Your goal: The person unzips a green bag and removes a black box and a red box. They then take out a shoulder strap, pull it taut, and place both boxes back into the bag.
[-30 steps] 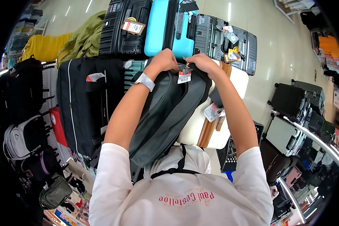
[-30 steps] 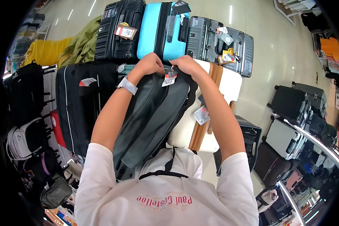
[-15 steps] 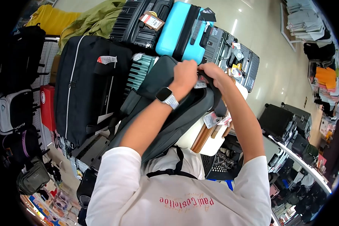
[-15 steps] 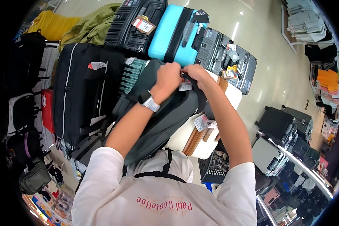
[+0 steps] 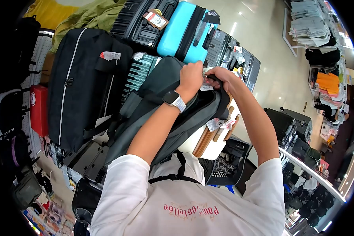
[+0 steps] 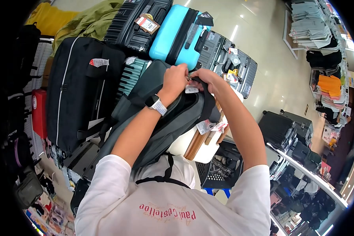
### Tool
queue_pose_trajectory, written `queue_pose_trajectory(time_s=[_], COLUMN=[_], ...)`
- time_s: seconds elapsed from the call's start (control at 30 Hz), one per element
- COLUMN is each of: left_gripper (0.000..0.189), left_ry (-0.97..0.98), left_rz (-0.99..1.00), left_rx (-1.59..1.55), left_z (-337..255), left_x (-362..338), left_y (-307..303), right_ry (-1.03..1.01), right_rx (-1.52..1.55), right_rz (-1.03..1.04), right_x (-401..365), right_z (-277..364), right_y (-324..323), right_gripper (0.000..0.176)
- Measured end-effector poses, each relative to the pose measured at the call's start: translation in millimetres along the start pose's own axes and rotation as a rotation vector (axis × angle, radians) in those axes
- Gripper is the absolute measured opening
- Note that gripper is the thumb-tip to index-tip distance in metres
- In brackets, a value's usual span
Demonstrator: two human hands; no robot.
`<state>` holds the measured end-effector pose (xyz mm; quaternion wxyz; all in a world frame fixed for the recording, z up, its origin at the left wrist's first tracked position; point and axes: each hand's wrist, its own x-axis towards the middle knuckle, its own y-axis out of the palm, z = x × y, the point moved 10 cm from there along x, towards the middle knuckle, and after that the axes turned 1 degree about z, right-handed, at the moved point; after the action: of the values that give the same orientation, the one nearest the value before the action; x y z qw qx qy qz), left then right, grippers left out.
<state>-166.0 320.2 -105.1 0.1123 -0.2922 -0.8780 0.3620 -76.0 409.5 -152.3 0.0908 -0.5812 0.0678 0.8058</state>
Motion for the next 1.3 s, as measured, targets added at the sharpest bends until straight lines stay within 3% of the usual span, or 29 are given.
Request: queue_pose_trajectory(time_s=[0.17,0.3,0.43,0.47,0.5,0.57,0.7,0.73,0.77,0.83,0.87,0.9,0.97,1.03,1.17,1.23,1.3], left_gripper=[0.009,0.007,0.010,0.011,0.011,0.012,0.024,0.033,0.042,0.047,0.053,0.042,0.023,0.018,0.013,0.014,0.018], left_ry=[0.019,0.046,0.099,0.126,0.129,0.014,-0.028,0.009,0.125,0.049,-0.075,-0.067,0.055,-0.109,-0.116,-0.266,-0.265], left_rz=[0.046,0.095,0.040,-0.026,-0.023,-0.001,0.377,0.427,0.424,0.542,0.743,0.892,0.903,0.808,0.179,0.086,-0.064], left_rx=[-0.028,-0.058,-0.140,-0.200,-0.193,-0.492,-0.981,-1.041,-1.015,-1.204,-1.080,-0.993,-0.900,-0.762,-0.866,-0.748,-0.783], left_z=[4.6,7.2,-2.9,-12.8,-21.6,-26.8,-60.5,-68.6,-83.3,-90.3,-85.6,-89.3,-96.5,-86.1,-70.9,-69.0,-80.6], left_x=[11.9,19.8,11.3,1.8,-8.3,-34.5,-119.9,-139.0,-153.5,-182.0,-200.5,-217.7,-240.7,-255.3,-279.9,-298.7,-319.3], left_y=[-0.3,-5.9,-36.5,-58.8,-73.4,-99.2,-95.3,-97.2,-108.9,-106.9,-103.6,-107.3,-136.1,-174.8,-290.6,-317.9,-347.7], right_ry=[0.014,0.010,-0.151,-0.165,-0.138,-0.251,-0.574,-0.588,-0.738,-0.808,-0.839,-0.866,-0.866,-0.886,-0.699,-0.684,-0.692], right_rx=[0.098,0.290,0.406,0.522,0.695,0.733,0.894,0.956,0.925,1.010,1.030,1.050,1.113,1.090,0.889,0.820,0.813], right_rz=[-0.045,0.094,0.110,0.437,0.573,0.622,0.844,0.943,0.949,1.058,1.041,1.023,0.987,1.130,1.380,1.395,1.429], right_x=[-11.5,-24.9,-76.1,-84.6,-95.8,-126.8,-193.8,-211.8,-224.8,-253.6,-265.1,-276.5,-285.2,-298.4,-320.8,-333.2,-355.9], right_z=[-5.2,-6.6,8.8,8.7,2.7,-1.4,10.5,15.6,23.1,34.7,40.0,44.7,50.2,56.7,61.3,65.8,60.4], right_y=[-10.0,-2.1,10.1,27.1,39.0,57.5,90.2,95.7,92.9,93.7,90.4,87.3,87.8,103.2,166.8,193.9,211.5], right_gripper=[0.027,0.025,0.027,0.032,0.038,0.039,0.033,0.032,0.032,0.037,0.040,0.043,0.047,0.048,0.042,0.037,0.040])
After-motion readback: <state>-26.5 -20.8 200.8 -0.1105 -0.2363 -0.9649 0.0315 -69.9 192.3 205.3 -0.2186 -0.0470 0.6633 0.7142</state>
